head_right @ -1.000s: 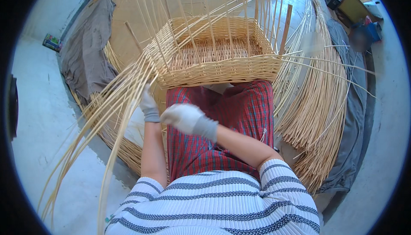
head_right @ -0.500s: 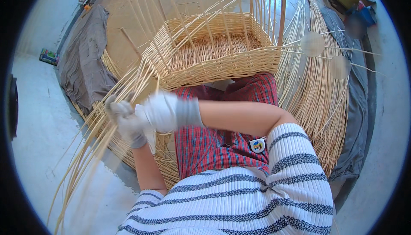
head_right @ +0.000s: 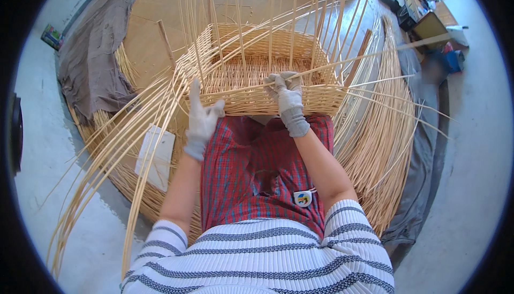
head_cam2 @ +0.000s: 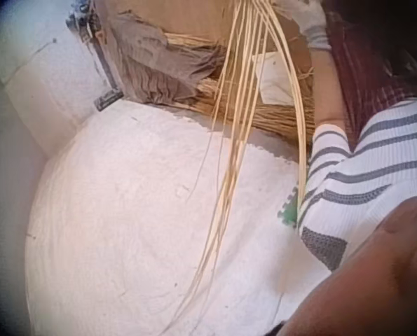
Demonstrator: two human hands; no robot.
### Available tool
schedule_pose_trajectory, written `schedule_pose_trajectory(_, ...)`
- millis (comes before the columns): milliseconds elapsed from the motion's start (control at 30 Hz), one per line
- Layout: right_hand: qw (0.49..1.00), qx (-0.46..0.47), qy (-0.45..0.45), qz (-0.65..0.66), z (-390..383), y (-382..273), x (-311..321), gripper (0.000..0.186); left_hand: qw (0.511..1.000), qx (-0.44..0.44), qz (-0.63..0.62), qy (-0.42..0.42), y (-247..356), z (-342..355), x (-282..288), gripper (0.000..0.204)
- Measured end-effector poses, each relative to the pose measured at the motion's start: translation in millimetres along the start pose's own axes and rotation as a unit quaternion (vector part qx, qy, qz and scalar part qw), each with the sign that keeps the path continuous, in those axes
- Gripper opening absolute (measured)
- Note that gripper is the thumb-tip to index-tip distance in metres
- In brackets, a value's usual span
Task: Weave a rectangular wicker basket using long flexible reeds.
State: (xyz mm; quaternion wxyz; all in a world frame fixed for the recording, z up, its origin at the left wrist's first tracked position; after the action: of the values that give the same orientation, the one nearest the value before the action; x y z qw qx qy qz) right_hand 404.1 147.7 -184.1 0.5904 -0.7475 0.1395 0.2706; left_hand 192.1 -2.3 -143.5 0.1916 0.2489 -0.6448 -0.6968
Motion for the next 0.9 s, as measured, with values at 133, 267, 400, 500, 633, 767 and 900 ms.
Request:
schedule_pose_trajectory(133,0.993,-0.044,0.033,-0.106,-9,-37,-31,0.017,0.982,0.146,-0.015,-0.121,-21,53,-3,0.026)
schedule_pose_trajectory(267,0.935,0.188,-0.115,-0.277,16,-59,-110,0.021,0.982,0.157,-0.048,-0.096,-52,62,-1,0.016)
schedule_pose_trajectory(400,0.614,0.527,-0.084,-0.581,56,-50,-224,0.036,0.983,0.158,-0.086,-0.017,-75,61,1,0.016)
schedule_pose_trajectory(500,0.842,0.367,-0.061,-0.39,81,-63,-238,0.034,0.997,0.07,0.021,0.013,-69,69,4,0.018)
schedule_pose_trajectory(633,0.935,0.32,-0.032,-0.153,35,-76,-165,0.012,0.997,0.082,0.007,-0.004,-56,61,1,0.016)
schedule_pose_trajectory(767,0.972,0.234,-0.003,-0.003,-7,-51,-56,0.032,0.99,0.101,-0.101,-0.019,-36,53,-2,0.03)
schedule_pose_trajectory(900,0.986,0.161,-0.014,0.05,-22,-32,-33,0.041,0.991,0.111,0.067,0.013,-29,59,-6,0.051)
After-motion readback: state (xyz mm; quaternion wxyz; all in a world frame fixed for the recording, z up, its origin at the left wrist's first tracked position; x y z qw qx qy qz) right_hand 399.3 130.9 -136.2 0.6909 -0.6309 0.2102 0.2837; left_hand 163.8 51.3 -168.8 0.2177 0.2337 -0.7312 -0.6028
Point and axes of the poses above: each hand's wrist, its own z-axis towards the middle knuckle, its own x-axis out of the back of the hand, y = z × x, the point moved 5 cm from there along z, towards the middle knuckle, and after that the axes turned 3 degrees about -x, right-handed, at the moved point
